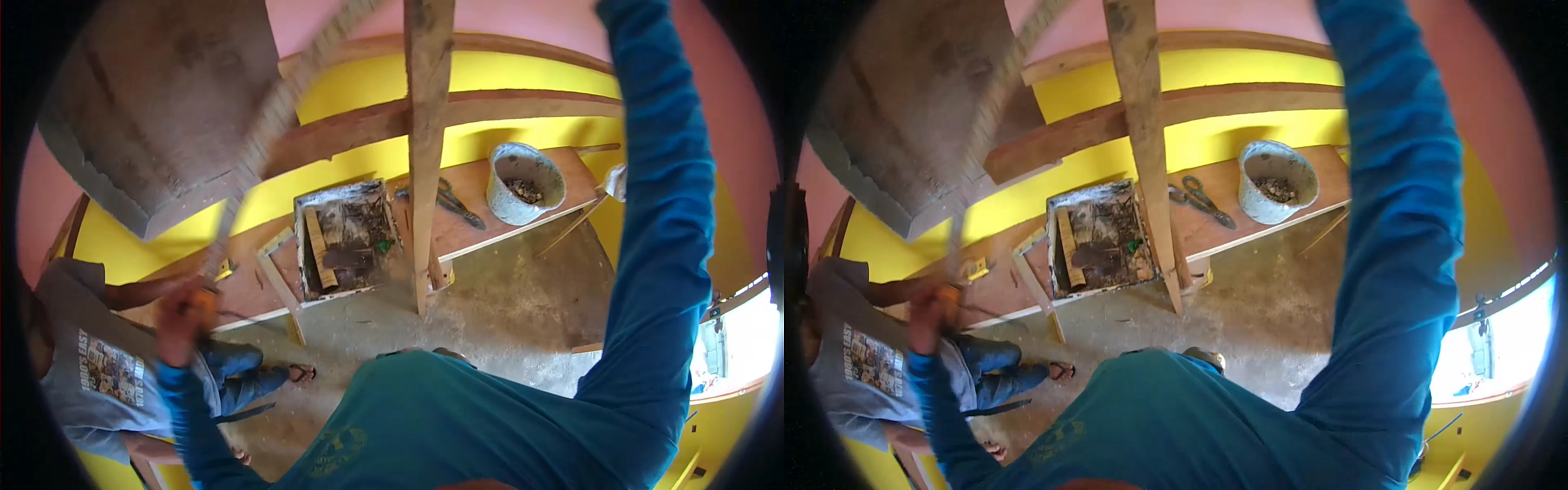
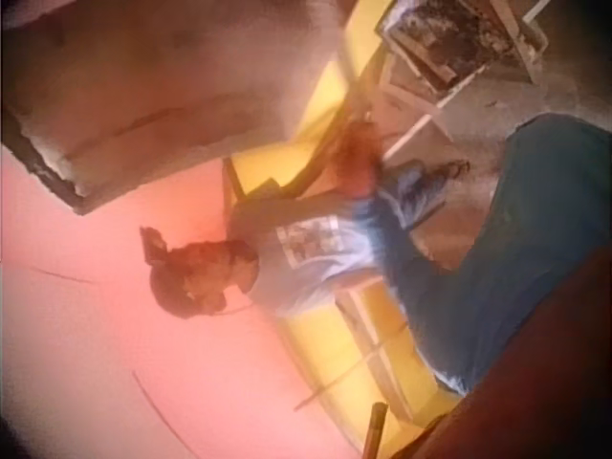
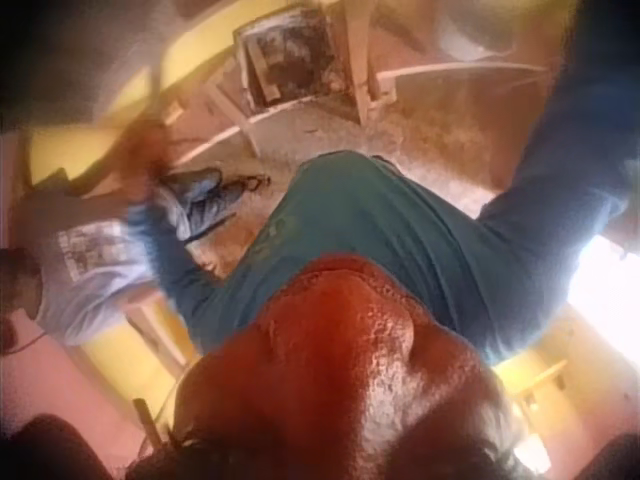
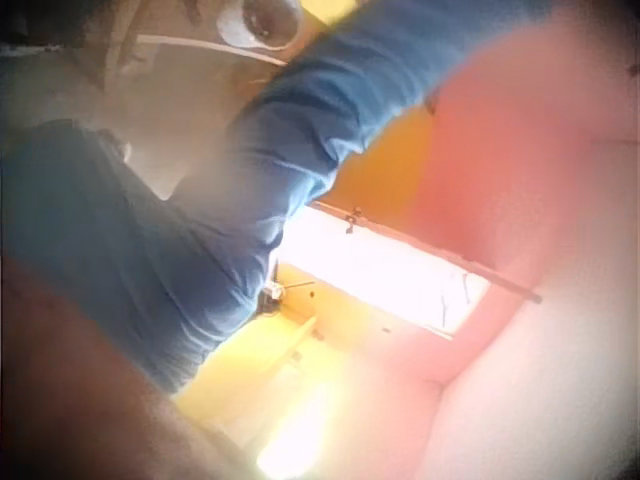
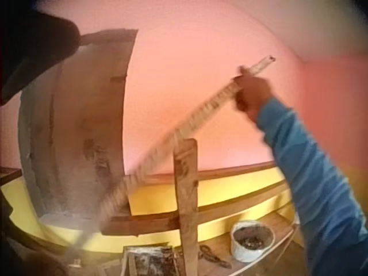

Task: The person uses a measuring tape and a pencil to measure and mark wooden beams while another person holds them in place against a wall.

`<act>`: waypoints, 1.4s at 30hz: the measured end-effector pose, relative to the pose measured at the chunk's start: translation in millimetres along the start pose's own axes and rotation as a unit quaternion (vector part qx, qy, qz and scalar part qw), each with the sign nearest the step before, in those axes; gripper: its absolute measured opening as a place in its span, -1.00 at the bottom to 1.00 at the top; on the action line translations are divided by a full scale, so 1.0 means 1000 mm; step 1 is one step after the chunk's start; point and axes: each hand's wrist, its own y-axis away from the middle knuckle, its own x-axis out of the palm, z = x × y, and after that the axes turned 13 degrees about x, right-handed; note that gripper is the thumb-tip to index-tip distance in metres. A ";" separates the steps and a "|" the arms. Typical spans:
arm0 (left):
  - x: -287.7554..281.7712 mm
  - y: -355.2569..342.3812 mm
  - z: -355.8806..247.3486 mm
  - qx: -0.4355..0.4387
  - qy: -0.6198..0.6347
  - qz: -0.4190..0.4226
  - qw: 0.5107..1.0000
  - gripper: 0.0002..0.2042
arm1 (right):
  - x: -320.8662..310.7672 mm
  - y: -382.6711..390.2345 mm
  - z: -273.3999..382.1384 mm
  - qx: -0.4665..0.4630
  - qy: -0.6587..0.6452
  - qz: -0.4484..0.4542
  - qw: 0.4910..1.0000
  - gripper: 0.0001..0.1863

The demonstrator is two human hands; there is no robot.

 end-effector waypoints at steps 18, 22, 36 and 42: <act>-0.150 -0.148 0.038 0.055 -0.174 0.067 0.981 -0.85 | -0.213 -0.152 -0.166 -0.053 0.640 0.173 0.747 -0.87; -0.146 -0.154 0.052 0.194 -0.174 0.101 0.960 -0.85 | -0.257 -0.151 -0.208 0.183 0.609 -0.173 0.752 -0.82; -0.019 -0.261 -0.061 0.181 -0.239 0.059 0.952 -0.76 | -0.196 -0.116 -0.214 0.242 0.632 -0.090 0.731 -0.82; -0.112 -0.156 0.006 0.085 -0.302 0.075 0.947 -0.79 | -0.281 -0.131 -0.231 0.228 0.722 -0.200 0.623 -0.78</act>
